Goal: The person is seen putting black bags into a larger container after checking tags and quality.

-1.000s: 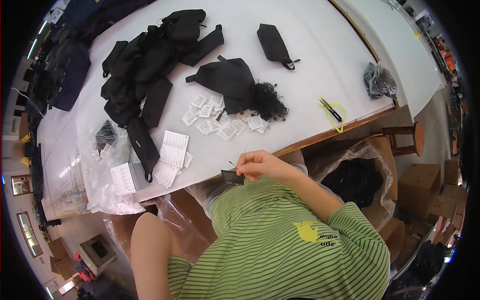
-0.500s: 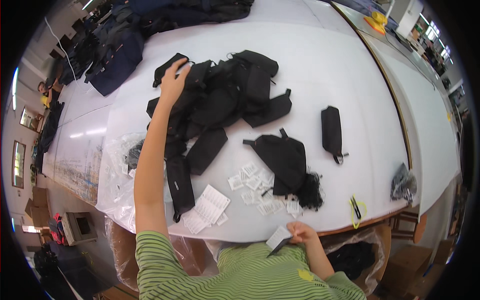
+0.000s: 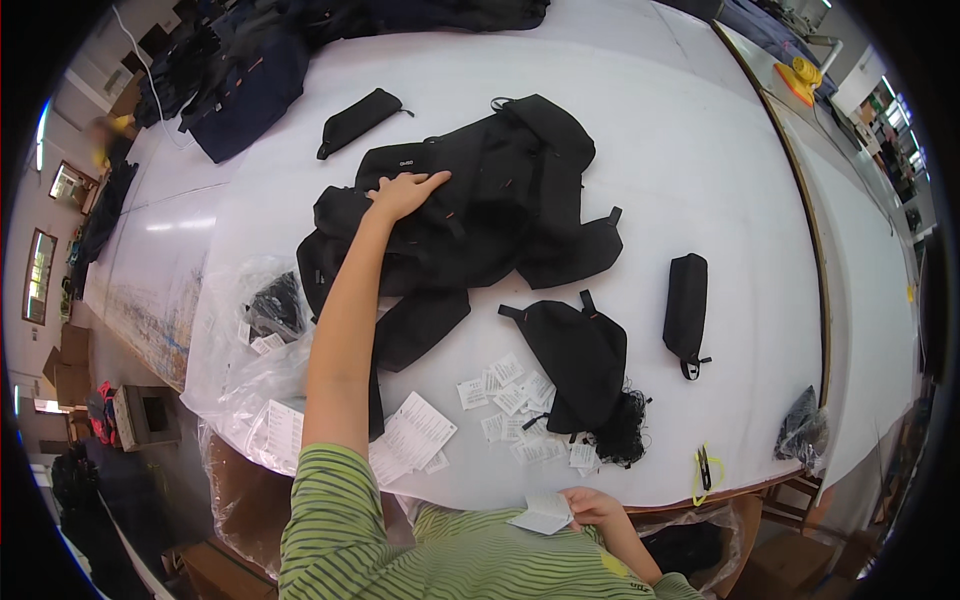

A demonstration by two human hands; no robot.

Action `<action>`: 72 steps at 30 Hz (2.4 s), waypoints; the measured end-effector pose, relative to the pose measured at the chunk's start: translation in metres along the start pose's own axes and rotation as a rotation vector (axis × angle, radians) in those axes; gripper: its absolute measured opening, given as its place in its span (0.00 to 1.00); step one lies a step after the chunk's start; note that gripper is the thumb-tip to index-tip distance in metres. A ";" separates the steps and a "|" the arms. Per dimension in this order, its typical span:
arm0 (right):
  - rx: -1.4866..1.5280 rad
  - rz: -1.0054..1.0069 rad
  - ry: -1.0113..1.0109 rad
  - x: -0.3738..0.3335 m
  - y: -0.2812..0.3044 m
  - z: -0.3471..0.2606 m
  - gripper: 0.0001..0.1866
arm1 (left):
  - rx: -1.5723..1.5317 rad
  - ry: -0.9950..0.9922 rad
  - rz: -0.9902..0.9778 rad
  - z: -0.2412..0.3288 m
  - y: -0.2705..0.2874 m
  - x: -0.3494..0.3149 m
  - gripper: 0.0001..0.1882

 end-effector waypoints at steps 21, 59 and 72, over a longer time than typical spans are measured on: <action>-0.259 -0.123 0.218 0.018 -0.022 -0.023 0.09 | -0.024 -0.478 0.520 0.109 -0.075 -0.242 0.32; -0.350 -0.115 0.204 0.019 -0.019 -0.030 0.10 | -0.575 -0.327 1.039 0.031 -0.151 -0.348 0.30; -0.669 0.273 0.471 0.010 -0.063 -0.059 0.07 | -0.359 -0.575 0.652 0.076 -0.192 -0.389 0.10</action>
Point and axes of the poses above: each hand's wrist, its own x-axis towards the middle knuckle, its own y-axis out of the back of the hand, z = x × y, the point moved 9 cm from there along x, towards the middle knuckle, and after that the axes turned 15 degrees about -z, right-handed, at the moved point
